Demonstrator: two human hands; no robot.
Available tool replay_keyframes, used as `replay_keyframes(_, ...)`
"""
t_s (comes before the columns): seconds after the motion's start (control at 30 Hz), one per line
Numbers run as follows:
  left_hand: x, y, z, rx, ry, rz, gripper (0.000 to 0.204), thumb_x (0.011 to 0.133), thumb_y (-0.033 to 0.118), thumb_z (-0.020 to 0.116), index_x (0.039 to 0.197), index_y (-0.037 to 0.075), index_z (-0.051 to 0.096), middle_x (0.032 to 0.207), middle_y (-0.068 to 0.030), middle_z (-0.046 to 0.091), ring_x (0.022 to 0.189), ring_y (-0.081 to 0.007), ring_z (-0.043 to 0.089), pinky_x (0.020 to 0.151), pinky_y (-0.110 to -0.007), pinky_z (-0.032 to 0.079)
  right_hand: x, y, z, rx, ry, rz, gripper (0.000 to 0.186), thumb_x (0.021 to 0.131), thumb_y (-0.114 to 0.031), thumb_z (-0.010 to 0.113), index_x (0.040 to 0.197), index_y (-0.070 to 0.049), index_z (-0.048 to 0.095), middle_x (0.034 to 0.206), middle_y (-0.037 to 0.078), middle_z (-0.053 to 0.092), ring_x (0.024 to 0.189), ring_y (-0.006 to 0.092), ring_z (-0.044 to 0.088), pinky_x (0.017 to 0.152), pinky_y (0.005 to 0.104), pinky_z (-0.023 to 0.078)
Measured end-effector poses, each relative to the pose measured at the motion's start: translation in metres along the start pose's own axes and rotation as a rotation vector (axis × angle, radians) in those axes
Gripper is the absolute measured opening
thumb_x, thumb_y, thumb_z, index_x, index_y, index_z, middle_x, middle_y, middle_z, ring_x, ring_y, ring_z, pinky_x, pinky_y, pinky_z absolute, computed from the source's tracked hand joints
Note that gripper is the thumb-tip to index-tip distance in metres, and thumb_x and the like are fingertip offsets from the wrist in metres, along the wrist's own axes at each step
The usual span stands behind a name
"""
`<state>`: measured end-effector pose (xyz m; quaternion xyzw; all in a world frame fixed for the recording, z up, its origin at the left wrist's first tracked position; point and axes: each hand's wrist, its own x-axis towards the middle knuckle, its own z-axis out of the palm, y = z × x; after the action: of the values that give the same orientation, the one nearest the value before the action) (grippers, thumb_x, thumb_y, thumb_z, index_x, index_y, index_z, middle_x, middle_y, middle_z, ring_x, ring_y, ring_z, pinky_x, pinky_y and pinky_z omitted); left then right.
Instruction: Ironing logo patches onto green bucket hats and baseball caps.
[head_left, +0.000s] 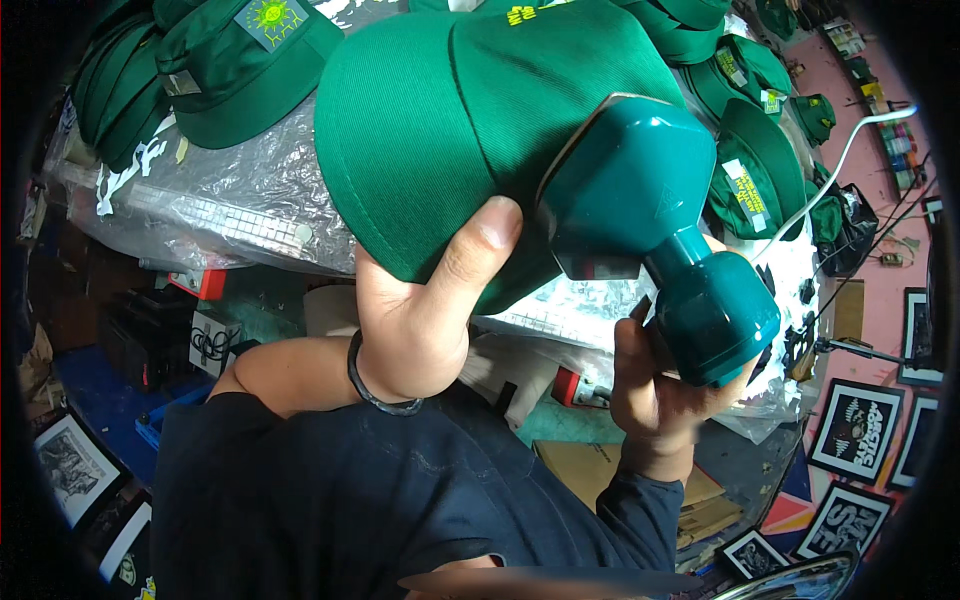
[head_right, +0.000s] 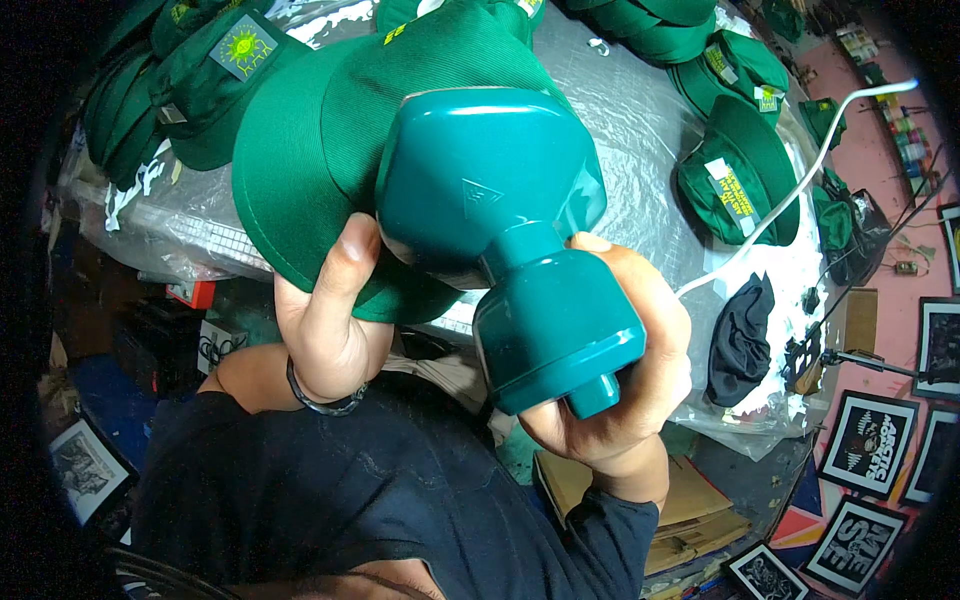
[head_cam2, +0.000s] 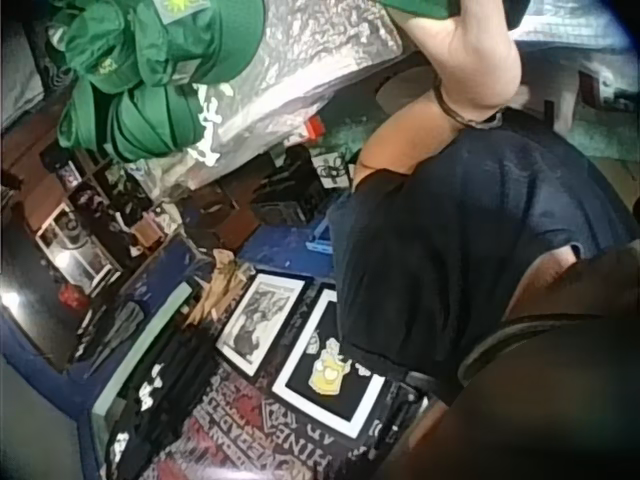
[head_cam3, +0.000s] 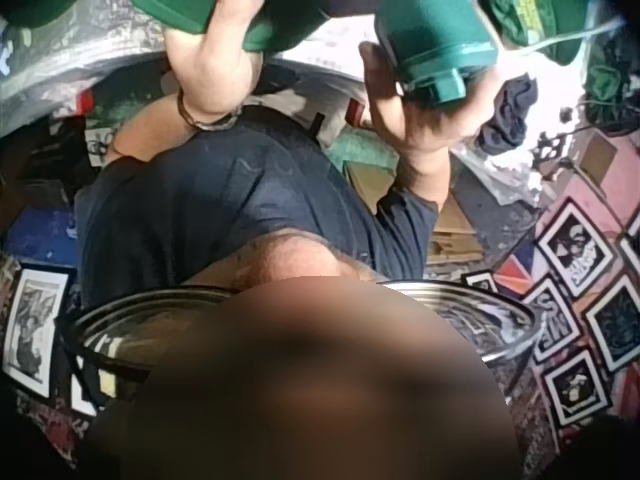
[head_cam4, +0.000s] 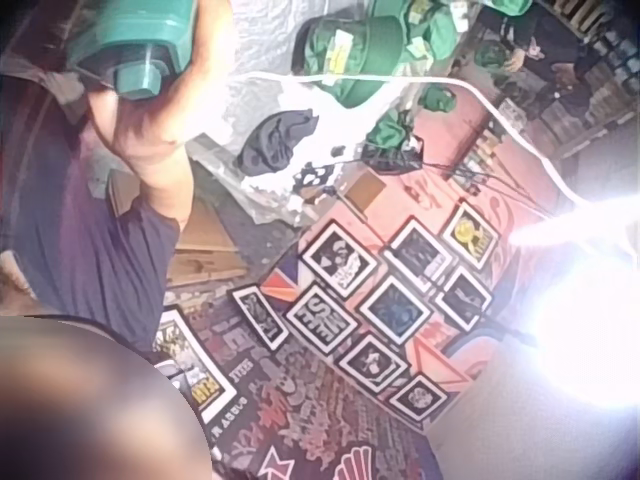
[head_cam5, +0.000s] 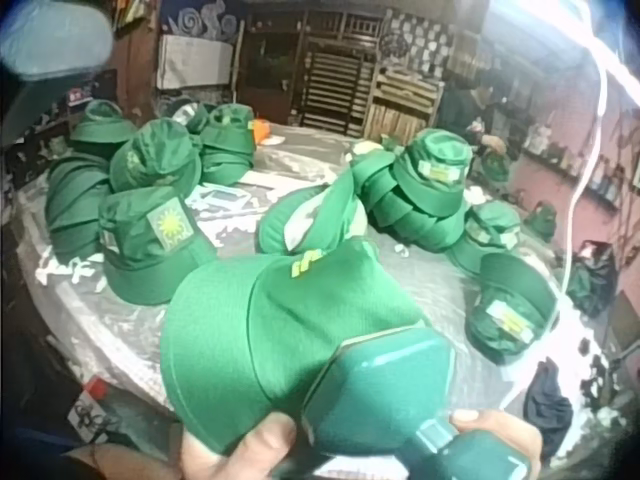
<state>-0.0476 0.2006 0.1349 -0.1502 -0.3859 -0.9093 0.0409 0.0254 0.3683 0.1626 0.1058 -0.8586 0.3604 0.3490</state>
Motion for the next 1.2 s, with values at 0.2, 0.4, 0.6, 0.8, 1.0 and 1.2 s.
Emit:
replay_keyframes(0.2,0.003,0.006,-0.004,0.037,-0.103,-0.081,0.025,0.089,0.0,0.063,0.114,-0.003,0.062,0.104,-0.0054,0.066,0.093,-0.0122,0.061,0.084,-0.026,0.049,0.005,-0.006,-0.002,-0.085,-0.059,0.075,0.071,0.07,-0.011,0.079,0.126,0.012,0.042,0.111,0.024,0.06,0.096,0.0316,0.066,0.086,0.0381,0.052)
replay_keyframes(0.4,0.013,0.008,-0.004,0.227,-0.24,-0.026,0.043,0.085,-0.001,0.067,0.125,-0.005,0.053,0.118,-0.0118,0.061,0.105,-0.018,0.059,0.095,-0.032,0.045,0.006,0.003,0.004,-0.066,-0.036,0.003,0.071,0.07,-0.009,0.08,0.125,0.012,0.042,0.106,0.022,0.063,0.092,0.0304,0.067,0.083,0.0378,0.053)
replay_keyframes(0.6,0.007,0.008,-0.003,0.221,-0.191,-0.037,0.032,0.085,0.001,0.07,0.114,-0.004,0.06,0.105,-0.009,0.066,0.093,-0.0151,0.062,0.086,-0.029,0.049,0.007,0.004,0.005,-0.047,-0.038,-0.077,0.071,0.07,-0.009,0.08,0.126,0.012,0.042,0.107,0.023,0.063,0.092,0.0308,0.067,0.085,0.0391,0.053)
replay_keyframes(0.8,0.006,0.009,-0.005,0.245,-0.215,-0.038,0.03,0.085,0.003,0.072,0.112,-0.004,0.061,0.103,-0.0088,0.066,0.092,-0.0149,0.062,0.085,-0.029,0.049,0.002,0.008,0.003,-0.054,-0.037,-0.113,0.072,0.07,-0.009,0.08,0.127,0.013,0.041,0.111,0.025,0.061,0.094,0.0321,0.067,0.085,0.0398,0.053)
replay_keyframes(1.0,0.007,0.007,-0.005,0.269,-0.216,-0.017,0.031,0.085,0.002,0.071,0.113,-0.004,0.061,0.105,-0.0089,0.066,0.094,-0.015,0.062,0.087,-0.03,0.049,-0.004,0.007,0.004,-0.077,-0.033,-0.033,0.072,0.07,-0.008,0.079,0.127,0.013,0.041,0.112,0.025,0.06,0.095,0.0329,0.066,0.085,0.0404,0.053)
replay_keyframes(1.2,0.006,0.005,-0.006,0.255,-0.207,-0.03,0.031,0.085,0.0,0.07,0.114,-0.004,0.06,0.107,-0.0087,0.065,0.096,-0.0148,0.062,0.088,-0.03,0.049,0.0,0.009,0.002,-0.091,-0.067,-0.076,0.071,0.07,-0.009,0.079,0.126,0.013,0.041,0.11,0.024,0.06,0.094,0.033,0.067,0.084,0.0403,0.053)
